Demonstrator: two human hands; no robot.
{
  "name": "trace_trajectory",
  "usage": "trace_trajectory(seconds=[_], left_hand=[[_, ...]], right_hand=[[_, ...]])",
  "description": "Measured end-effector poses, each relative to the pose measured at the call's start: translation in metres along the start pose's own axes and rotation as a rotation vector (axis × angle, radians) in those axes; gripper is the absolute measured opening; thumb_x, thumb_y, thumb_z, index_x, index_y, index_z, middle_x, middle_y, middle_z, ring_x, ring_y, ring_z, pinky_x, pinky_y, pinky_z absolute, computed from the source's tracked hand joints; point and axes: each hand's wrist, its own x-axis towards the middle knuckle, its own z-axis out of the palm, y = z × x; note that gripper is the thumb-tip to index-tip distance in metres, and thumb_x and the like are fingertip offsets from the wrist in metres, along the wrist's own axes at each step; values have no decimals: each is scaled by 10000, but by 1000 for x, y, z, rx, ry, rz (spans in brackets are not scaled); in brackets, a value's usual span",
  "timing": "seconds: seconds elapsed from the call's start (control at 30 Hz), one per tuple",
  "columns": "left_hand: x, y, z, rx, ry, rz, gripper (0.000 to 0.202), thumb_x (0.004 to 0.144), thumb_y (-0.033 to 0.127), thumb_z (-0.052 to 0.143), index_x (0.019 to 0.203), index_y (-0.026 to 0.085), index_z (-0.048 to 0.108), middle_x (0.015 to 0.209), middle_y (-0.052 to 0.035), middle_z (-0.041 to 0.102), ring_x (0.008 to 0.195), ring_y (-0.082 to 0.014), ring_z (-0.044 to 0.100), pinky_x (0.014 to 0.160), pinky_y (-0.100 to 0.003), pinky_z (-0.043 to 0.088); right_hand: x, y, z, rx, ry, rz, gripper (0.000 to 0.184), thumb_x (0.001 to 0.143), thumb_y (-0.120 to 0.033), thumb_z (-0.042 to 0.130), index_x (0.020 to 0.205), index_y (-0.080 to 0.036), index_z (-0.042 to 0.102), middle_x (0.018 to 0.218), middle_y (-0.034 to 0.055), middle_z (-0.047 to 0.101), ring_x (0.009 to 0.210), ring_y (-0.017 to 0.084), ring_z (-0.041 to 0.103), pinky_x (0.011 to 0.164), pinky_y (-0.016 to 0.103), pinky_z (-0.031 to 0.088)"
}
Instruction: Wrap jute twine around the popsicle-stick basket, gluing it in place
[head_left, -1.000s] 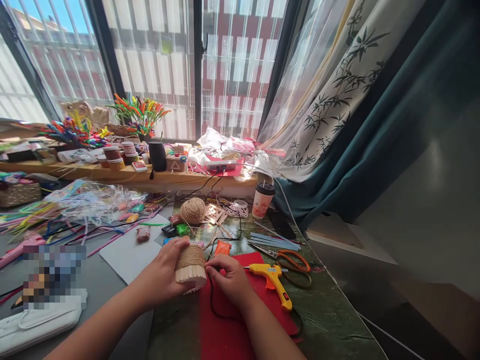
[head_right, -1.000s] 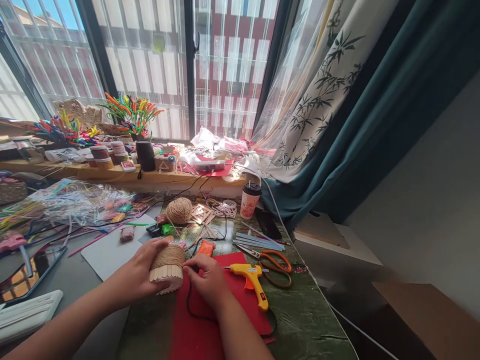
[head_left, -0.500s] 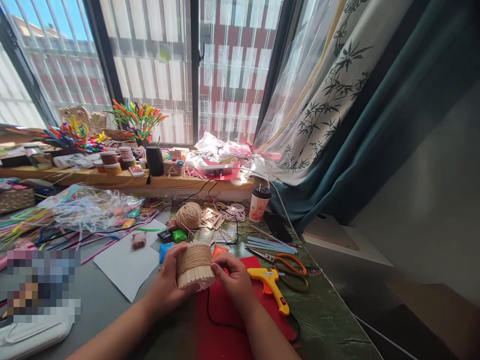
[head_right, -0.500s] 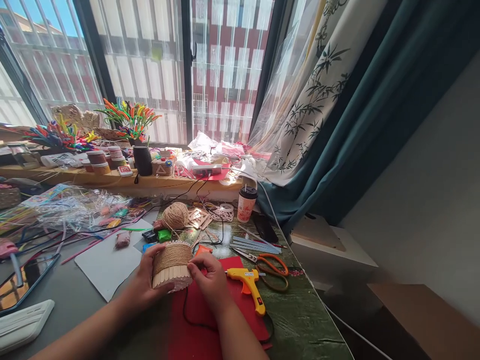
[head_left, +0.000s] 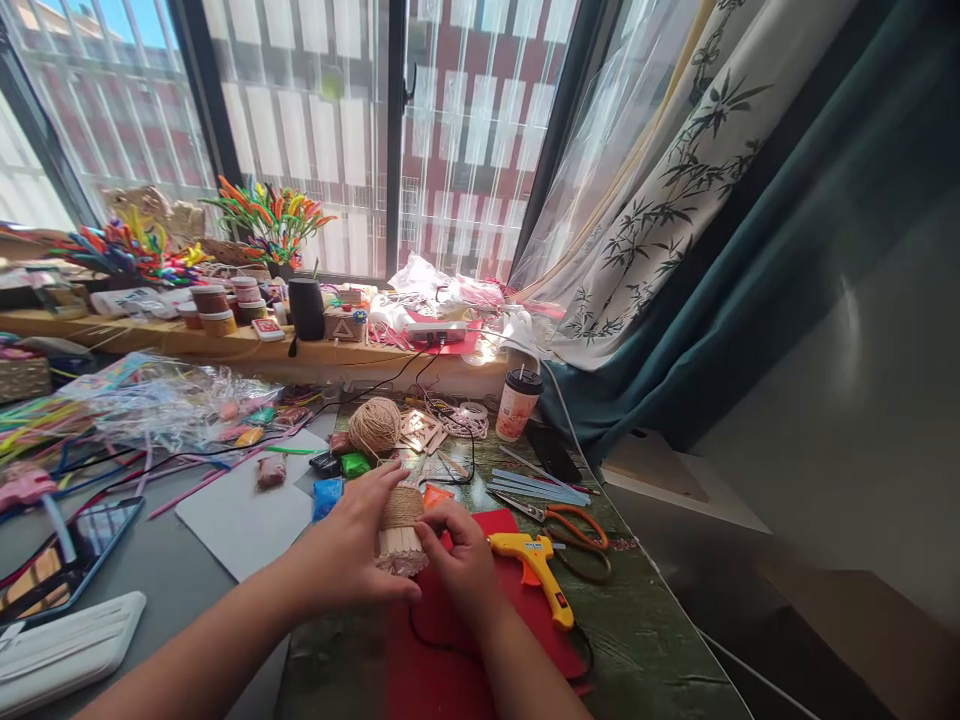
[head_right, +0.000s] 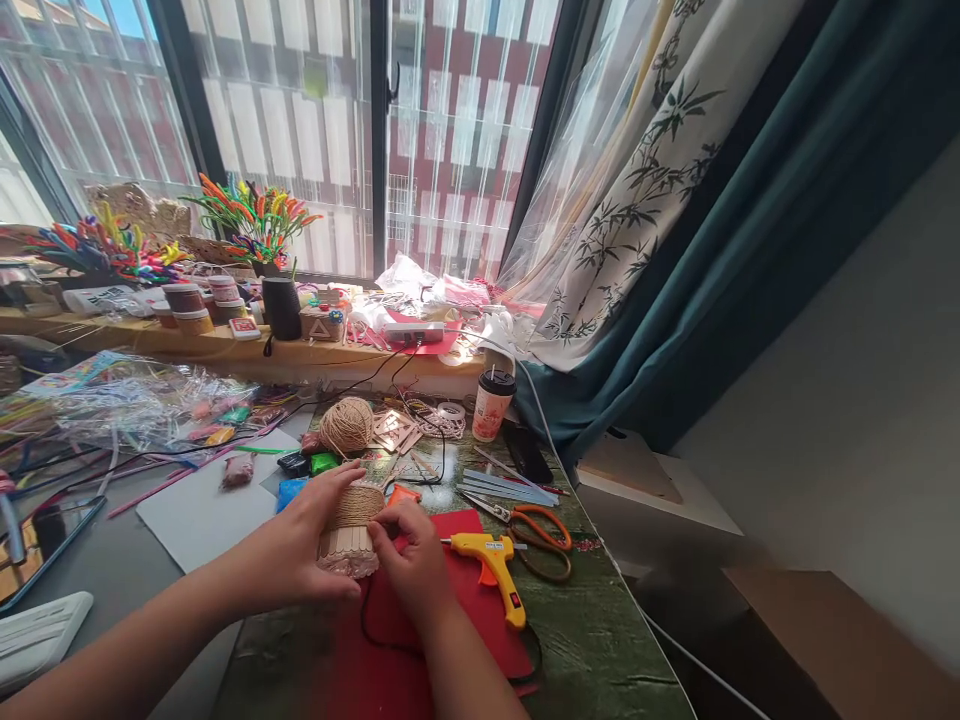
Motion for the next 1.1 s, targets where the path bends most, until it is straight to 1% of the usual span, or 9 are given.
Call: trace_trajectory(seconds=[0.03,0.1,0.2,0.3,0.43,0.57,0.8,0.97,1.1], left_hand=[[6,3,0,35,-35,9,1156,623,542,902,1567,231,312,1631,-203,372,1493,-433,345,1188,-616,354],[13,6,3,124,-59,0,1015,656,451,895,1524,215,426,1581,-204,457,1450,-443,407,1171,-632,365],[11,0,13,206,-1,-4,806,755,396,824,1475,202,515,1519,-191,532,1402,-436,457,1154,-630,383],[-4,-11,19,194,65,8,798,835,455,756,1529,217,442,1523,-175,514,1404,-420,445,1148,-602,405],[-32,-23,22,155,163,-41,796,915,463,676,1586,284,287,1568,-152,412,1446,-385,389,1171,-566,394],[-54,-28,22,81,226,-136,712,939,422,640,1545,299,288,1554,-140,383,1441,-374,389,1166,-583,400],[-60,-35,19,33,226,-195,951,814,343,752,1601,295,220,1511,-139,397,1411,-394,438,1148,-558,435],[-60,-38,17,-3,194,-195,934,803,322,747,1583,289,235,1527,-148,413,1419,-395,437,1159,-571,414],[-62,-39,15,-16,176,-185,926,826,336,743,1579,303,204,1526,-154,413,1419,-394,431,1163,-593,397]], right_hand=[[0,0,0,4,-4,-10,125,943,-297,643,854,-217,682,795,10,628,758,166,565,720,287,457],[-1,-1,-2,4,-18,-30,93,950,-280,632,915,-223,698,846,23,647,805,176,588,750,295,474],[-2,0,-4,-24,-52,-64,90,956,-246,607,979,-227,691,883,33,654,841,182,603,772,301,484],[-2,-1,-3,-89,-102,-95,89,954,-213,573,969,-221,660,870,34,645,818,178,597,760,299,480],[-2,-2,0,-180,-193,-79,87,947,-199,550,929,-220,632,861,37,645,806,181,591,752,304,468],[-2,1,2,-228,-252,-60,83,946,-205,558,906,-221,629,878,41,659,836,191,594,780,315,458],[-5,9,2,-213,-275,-28,133,976,-279,552,910,-220,651,856,37,654,829,192,587,769,309,445],[-6,8,3,-143,-281,3,294,1012,-385,506,838,-214,668,764,21,613,763,177,570,724,295,427],[-7,9,7,-150,-252,26,300,981,-409,566,785,-207,669,741,16,606,744,172,556,706,292,411]])
